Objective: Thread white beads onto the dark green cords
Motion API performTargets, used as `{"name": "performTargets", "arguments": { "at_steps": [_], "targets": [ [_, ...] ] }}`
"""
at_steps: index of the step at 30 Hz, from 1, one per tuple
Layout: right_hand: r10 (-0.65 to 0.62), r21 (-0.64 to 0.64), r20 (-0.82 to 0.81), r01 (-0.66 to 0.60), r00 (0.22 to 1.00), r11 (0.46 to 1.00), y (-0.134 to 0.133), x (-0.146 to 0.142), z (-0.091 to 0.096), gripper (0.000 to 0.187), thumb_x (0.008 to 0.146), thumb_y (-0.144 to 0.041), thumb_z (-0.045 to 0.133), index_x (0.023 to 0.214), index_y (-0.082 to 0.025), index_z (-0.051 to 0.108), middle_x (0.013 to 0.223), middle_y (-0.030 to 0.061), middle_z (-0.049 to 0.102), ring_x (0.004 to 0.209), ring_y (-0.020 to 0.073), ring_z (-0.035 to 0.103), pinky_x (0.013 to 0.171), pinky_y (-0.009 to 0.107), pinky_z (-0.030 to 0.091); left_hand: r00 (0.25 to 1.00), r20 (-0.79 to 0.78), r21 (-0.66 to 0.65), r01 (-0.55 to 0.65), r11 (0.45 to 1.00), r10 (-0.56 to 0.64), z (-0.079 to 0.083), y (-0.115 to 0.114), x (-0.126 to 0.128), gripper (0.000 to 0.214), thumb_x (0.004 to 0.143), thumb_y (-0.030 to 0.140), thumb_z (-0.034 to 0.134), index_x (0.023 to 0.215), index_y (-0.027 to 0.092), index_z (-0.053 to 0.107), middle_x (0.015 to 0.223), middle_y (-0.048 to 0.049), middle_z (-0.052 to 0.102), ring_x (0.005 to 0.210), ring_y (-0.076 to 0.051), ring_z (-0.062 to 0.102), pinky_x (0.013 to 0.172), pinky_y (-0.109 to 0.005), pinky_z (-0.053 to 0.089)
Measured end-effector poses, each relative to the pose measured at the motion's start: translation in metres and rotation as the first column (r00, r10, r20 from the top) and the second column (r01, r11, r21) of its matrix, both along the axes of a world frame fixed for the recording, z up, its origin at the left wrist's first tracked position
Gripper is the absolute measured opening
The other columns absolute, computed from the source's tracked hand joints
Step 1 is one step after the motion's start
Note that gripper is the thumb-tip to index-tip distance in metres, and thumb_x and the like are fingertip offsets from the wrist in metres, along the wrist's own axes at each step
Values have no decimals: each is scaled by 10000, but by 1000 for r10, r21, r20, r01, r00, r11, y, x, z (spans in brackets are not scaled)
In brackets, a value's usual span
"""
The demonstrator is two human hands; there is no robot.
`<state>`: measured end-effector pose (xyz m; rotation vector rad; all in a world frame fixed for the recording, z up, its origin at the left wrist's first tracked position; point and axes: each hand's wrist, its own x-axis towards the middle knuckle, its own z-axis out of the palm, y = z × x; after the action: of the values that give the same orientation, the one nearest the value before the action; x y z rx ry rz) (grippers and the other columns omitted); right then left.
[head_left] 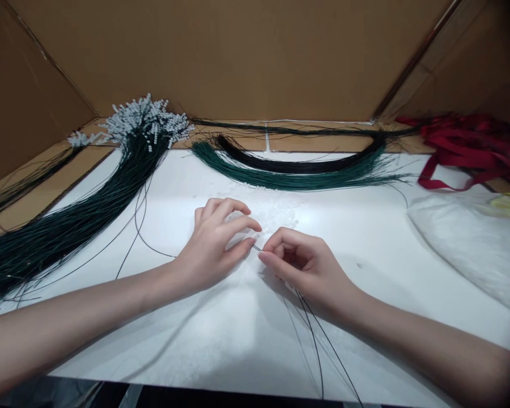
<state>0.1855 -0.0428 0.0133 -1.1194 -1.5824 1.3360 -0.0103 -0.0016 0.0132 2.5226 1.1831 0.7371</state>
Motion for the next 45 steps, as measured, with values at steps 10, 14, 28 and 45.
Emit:
{"name": "performTargets", "arguments": {
  "at_steps": [10, 14, 28, 45],
  "targets": [
    [4, -24, -23, -5, 1000, 1000, -1, -1, -1, 205, 912, -323, 639, 786, -169, 591, 609, -52, 457, 546, 87, 404, 505, 247, 311, 999, 8, -12, 54, 998, -54, 2, -1, 0, 97, 921, 171, 593, 885, 224, 666, 1166, -55, 599, 1130, -272, 435, 901, -438, 297],
    [1, -25, -52, -2, 999, 1000, -1, -1, 0, 215, 896, -332, 664, 782, -163, 596, 602, -55, 445, 536, 82, 392, 497, 245, 301, 996, 53, -4, 79, 997, -78, 4, -2, 1, 92, 930, 143, 591, 885, 200, 647, 1055, -41, 632, 1052, -233, 479, 887, -413, 313],
    [-16, -37, -81, 13, 997, 999, -1, 0, -2, 150, 937, -296, 609, 855, -171, 606, 609, -56, 464, 546, 83, 426, 510, 244, 315, 854, 492, -195, 297, 935, -169, 1, 2, -5, 99, 865, 124, 700, 956, 153, 674, 919, -27, 689, 859, -104, 650, 758, -185, 523],
    [3, -48, -104, -8, 995, 999, -1, 2, -1, 138, 929, -238, 599, 804, -182, 584, 603, -64, 434, 533, 74, 401, 497, 238, 296, 768, 625, -274, 384, 882, -140, 1, 4, -8, 202, 848, 113, 730, 1022, 183, 655, 942, -17, 691, 898, -124, 658, 830, -243, 515]
  ]
}}
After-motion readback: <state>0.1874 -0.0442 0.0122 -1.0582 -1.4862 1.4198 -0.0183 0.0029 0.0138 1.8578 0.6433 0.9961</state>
